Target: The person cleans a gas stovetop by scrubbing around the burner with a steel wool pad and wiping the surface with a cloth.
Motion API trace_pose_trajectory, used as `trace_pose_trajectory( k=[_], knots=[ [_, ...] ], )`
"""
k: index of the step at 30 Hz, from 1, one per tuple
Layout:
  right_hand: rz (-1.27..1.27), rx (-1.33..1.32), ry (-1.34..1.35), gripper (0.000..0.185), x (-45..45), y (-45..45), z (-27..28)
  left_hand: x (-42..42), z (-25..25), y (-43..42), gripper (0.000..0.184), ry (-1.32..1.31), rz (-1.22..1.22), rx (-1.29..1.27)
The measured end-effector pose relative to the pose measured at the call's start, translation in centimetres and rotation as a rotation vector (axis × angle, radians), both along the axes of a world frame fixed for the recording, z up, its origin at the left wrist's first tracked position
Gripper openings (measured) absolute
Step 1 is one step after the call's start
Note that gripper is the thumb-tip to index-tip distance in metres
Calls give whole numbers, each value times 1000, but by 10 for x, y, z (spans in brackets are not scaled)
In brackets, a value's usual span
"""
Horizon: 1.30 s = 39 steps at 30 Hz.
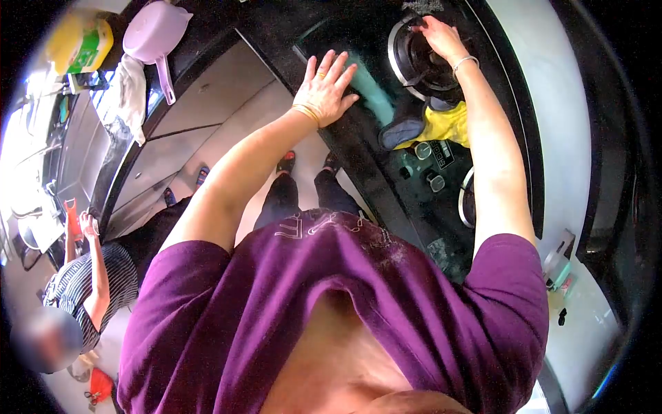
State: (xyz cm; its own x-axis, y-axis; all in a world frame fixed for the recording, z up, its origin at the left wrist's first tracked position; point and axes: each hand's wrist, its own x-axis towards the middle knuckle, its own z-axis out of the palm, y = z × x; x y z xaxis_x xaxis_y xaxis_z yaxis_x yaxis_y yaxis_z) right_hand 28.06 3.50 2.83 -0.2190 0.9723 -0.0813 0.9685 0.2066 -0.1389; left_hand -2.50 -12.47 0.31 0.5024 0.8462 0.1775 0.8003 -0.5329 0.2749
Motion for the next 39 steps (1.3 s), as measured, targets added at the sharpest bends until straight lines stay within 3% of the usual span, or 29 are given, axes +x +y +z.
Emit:
trace_pose_trajectory(
  k=[6, 8, 12, 13, 17, 21, 24, 25, 26, 28, 29, 30, 32, 33, 35, 36, 38, 39],
  knots=[
    [34, 37, -121, 40, -5, -13, 6, -2, 0, -5, 66, -37, -23, -9],
    [-17, 87, 69, 42, -6, -13, 1, -3, 2, -6, 66, -41, -11, -8],
    [26, 5, 132, 43, -4, -11, 9, -1, 1, -4, 66, -37, -10, -10],
    [74, 19, -40, 43, -9, -14, 22, -1, 2, -3, 67, -26, -7, -8],
    [68, 122, -212, 40, -4, -26, 29, -1, 4, -5, 68, 17, -9, -31],
    [46, -2, -106, 40, 9, -16, 27, -1, 5, -3, 68, 16, 0, -39],
    [126, 173, -70, 37, 16, -8, 8, 1, 5, -3, 68, 9, -1, -33],
    [50, 69, -13, 32, 3, -12, 23, 1, 5, -3, 67, 16, 0, -31],
    [48, 65, -12, 32, 14, -3, 3, 1, 5, -3, 67, 23, 0, -28],
    [510, 286, -200, 26, 35, 16, -36, 1, 6, -3, 67, 42, -6, -32],
    [489, 252, -275, 21, 25, 7, -31, 0, 6, -3, 67, 35, -7, -37],
    [449, 81, -333, 23, 0, -16, 12, -1, 4, -3, 67, 27, -6, -42],
    [167, 205, -13, 28, -6, -26, 4, -2, 3, -2, 67, 26, -8, -37],
    [166, 200, -11, 28, -4, -25, 3, -2, 3, -3, 67, 28, -4, -44],
    [476, 172, -228, 35, 6, -18, 6, -1, 5, -2, 67, 29, 2, -49],
    [476, 170, -227, 35, 11, -16, 0, -1, 6, -2, 67, 38, 1, -54],
    [329, 152, 55, 39, 11, -9, -6, 1, 5, -2, 66, 47, 3, -56],
    [330, 155, 58, 39, 14, -7, -7, 0, 4, -1, 66, 41, 4, -54]
  ],
)
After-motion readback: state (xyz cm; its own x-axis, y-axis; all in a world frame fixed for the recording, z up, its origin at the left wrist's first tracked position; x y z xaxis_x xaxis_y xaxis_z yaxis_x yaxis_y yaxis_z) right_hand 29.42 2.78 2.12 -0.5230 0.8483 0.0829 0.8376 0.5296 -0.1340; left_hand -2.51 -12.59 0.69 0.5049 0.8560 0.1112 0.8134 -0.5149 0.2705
